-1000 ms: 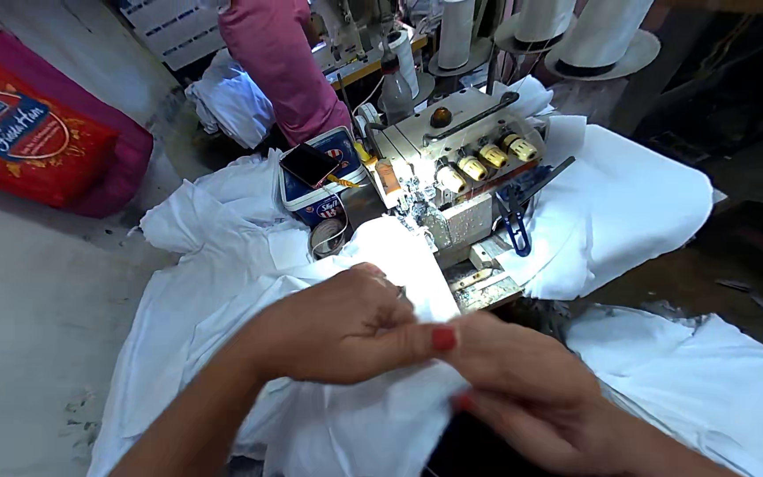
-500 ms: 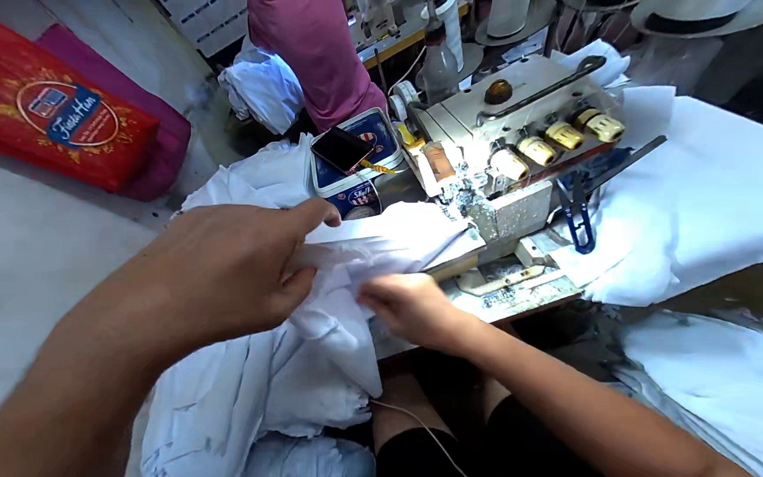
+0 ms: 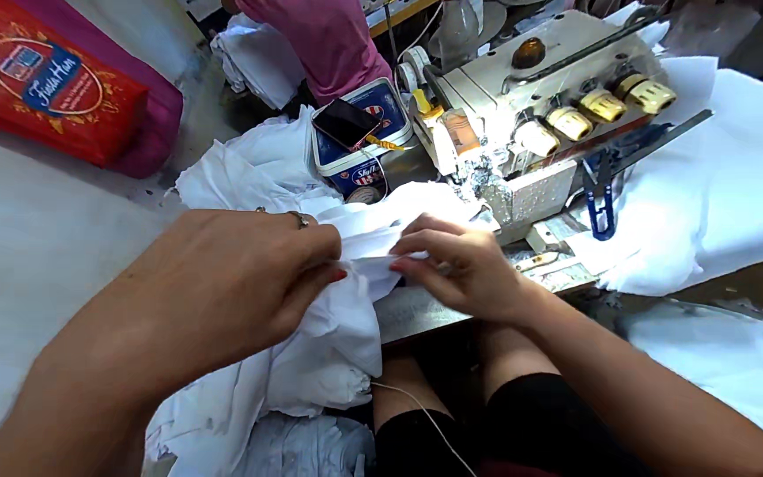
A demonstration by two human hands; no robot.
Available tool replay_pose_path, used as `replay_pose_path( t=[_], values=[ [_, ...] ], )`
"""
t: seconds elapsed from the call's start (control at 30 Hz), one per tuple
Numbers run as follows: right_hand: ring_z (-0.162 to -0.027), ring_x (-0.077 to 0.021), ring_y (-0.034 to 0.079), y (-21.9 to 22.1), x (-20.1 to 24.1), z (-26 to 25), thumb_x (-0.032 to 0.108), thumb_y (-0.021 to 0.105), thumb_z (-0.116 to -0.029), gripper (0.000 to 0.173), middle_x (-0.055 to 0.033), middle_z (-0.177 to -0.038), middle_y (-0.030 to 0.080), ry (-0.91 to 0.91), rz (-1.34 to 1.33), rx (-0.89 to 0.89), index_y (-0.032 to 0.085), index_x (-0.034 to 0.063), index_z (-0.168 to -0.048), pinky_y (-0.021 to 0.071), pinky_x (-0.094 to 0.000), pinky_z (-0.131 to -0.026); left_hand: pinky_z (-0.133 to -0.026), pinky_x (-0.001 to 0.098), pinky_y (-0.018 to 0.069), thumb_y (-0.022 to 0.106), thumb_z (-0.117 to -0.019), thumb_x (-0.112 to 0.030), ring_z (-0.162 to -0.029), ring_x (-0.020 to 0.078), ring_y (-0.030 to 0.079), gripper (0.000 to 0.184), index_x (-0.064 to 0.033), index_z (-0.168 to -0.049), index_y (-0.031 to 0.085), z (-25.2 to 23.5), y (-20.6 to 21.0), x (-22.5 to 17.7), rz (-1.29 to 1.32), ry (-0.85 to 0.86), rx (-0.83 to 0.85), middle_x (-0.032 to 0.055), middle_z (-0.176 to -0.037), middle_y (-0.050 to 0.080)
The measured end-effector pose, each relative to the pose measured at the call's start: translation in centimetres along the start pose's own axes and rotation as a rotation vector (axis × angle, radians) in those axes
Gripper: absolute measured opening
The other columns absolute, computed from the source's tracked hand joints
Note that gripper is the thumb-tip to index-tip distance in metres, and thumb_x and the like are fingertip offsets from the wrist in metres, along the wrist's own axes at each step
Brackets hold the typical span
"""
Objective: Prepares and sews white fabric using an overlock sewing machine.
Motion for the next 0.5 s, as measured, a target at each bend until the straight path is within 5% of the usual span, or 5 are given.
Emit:
replay_pose_path(
  t=[0.07,0.23,0.33,0.5],
  values=[
    [-0.064,-0.0102,0.062,-1.2,-2.3,1.8,0.019,0.062,-0.097,0.021,-0.0058,-0.082,0.07,0.061,0.13,-0.015,0.076,0.0045,-0.09,0.0488,-0.0263,-0.054,-0.048,0.0322,0.0375,0.046,-0.1008,-0.038,-0.053,0.0123,0.053,0.033,-0.0179,-0.084,0.067,-0.1,0.0,-0.3,0.0,0.03,-0.027,-0.0046,-0.063,0.054],
    [-0.069,-0.0067,0.059,-3.1,-4.3,3.4,0.018,0.067,-0.0932,0.02,-0.0068,-0.077,0.067,0.192,0.201,-0.089,0.076,0.0015,-0.087,0.0468,-0.0198,-0.064,-0.085,0.0569,0.0448,0.046,-0.1015,-0.032,-0.064,0.0189,0.062,0.032,-0.0142,-0.089,0.07,-0.1,0.2,-0.8,-0.006,0.067,-0.065,0.0003,-0.068,0.062],
    [-0.063,-0.0013,0.052,-2.9,-4.7,3.0,0.018,0.069,-0.0935,0.019,-0.0021,-0.074,0.064,0.236,0.153,-0.108,0.074,0.0002,-0.096,0.0439,-0.0152,-0.06,-0.101,0.0728,0.0343,0.044,-0.1019,-0.031,-0.068,0.0195,0.065,0.033,-0.015,-0.087,0.07,0.1,-0.1,-1.0,-0.014,0.046,-0.084,-0.0004,-0.068,0.06],
    [-0.063,-0.0024,0.052,-2.4,-4.8,2.3,0.017,0.067,-0.0944,0.017,-0.0016,-0.073,0.064,0.227,0.156,-0.117,0.075,0.002,-0.094,0.0431,-0.0171,-0.061,-0.106,0.0822,0.0172,0.046,-0.1024,-0.033,-0.092,0.0275,0.07,0.035,-0.0169,-0.086,0.072,0.6,-0.4,-1.0,-0.055,0.027,-0.138,0.0006,-0.073,0.065]
  ],
)
Point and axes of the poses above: each hand's wrist, its own z-axis away from the middle knuckle, its own y-axis out of the palm, x = y × z, the point moved 7 cm from there along -z, towards the middle knuckle
